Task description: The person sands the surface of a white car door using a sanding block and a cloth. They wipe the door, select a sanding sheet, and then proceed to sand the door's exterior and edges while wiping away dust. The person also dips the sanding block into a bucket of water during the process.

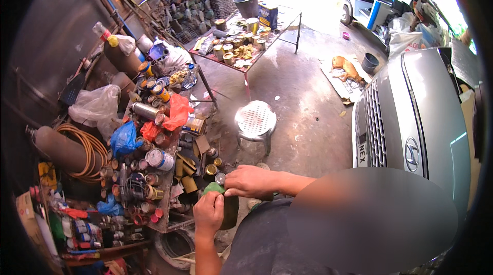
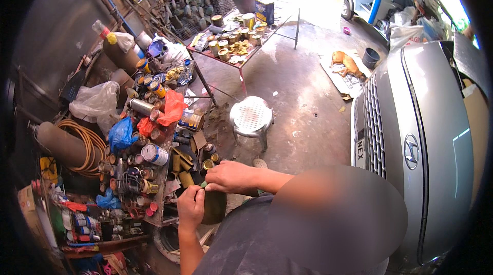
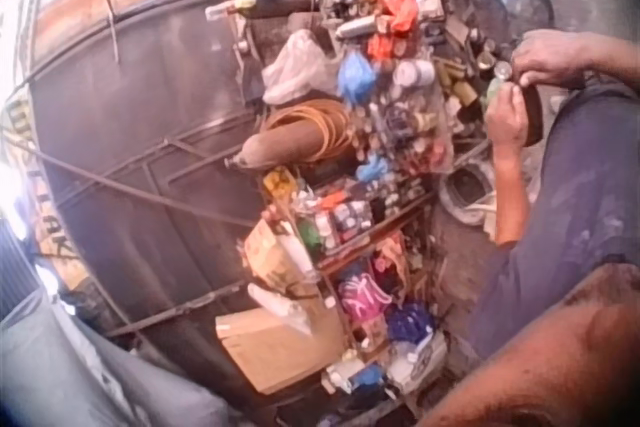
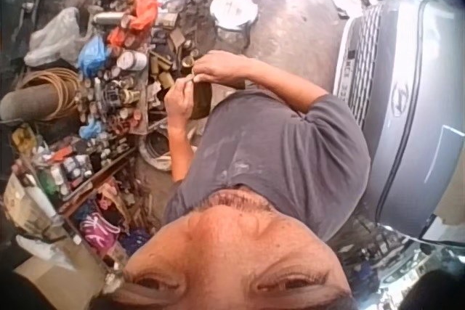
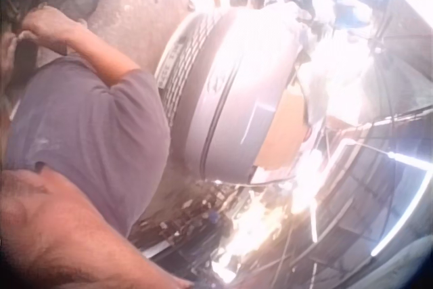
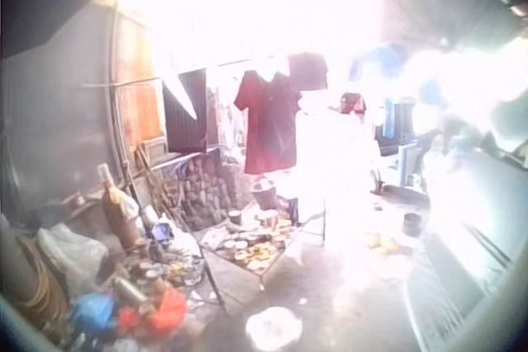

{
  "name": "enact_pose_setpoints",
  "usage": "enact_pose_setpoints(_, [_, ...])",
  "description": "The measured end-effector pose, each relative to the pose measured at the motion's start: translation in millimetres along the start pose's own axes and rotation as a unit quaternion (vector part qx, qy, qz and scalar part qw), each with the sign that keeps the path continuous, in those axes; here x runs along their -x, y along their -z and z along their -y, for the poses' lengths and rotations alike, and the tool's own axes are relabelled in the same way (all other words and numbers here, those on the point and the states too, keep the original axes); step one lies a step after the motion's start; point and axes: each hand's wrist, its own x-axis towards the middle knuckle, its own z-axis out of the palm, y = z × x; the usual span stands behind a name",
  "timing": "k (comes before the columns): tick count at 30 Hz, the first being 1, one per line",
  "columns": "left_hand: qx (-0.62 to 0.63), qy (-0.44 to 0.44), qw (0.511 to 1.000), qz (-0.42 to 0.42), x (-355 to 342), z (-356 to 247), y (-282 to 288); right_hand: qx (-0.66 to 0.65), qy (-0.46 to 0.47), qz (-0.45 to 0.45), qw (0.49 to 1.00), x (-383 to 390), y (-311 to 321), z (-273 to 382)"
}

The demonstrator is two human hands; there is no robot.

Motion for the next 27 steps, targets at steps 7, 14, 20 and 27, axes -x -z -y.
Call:
enact_pose_setpoints(7, [-0.097, 0.015, 0.995, -0.012, -1.6, 5.1, 25.1, 0.051, -0.023, -0.012, 0.998, -14.9, 18.8, -2.7])
enact_pose_setpoints(14, [-0.066, -0.001, 0.998, 0.014, 2.6, 21.1, 38.7, 0.114, 0.016, 0.023, 0.993, -26.8, 37.5, 6.3])
enact_pose_setpoints(20, [-0.042, -0.014, 0.999, 0.008, -1.5, 15.0, 45.3, 0.139, 0.03, 0.002, 0.99, -29.1, 45.0, 13.2])
enact_pose_setpoints(27, [0.114, 0.061, 0.99, -0.051, -3.6, 14.3, 54.7, 0.076, 0.03, -0.107, 0.991, -32.0, 44.7, -4.2])
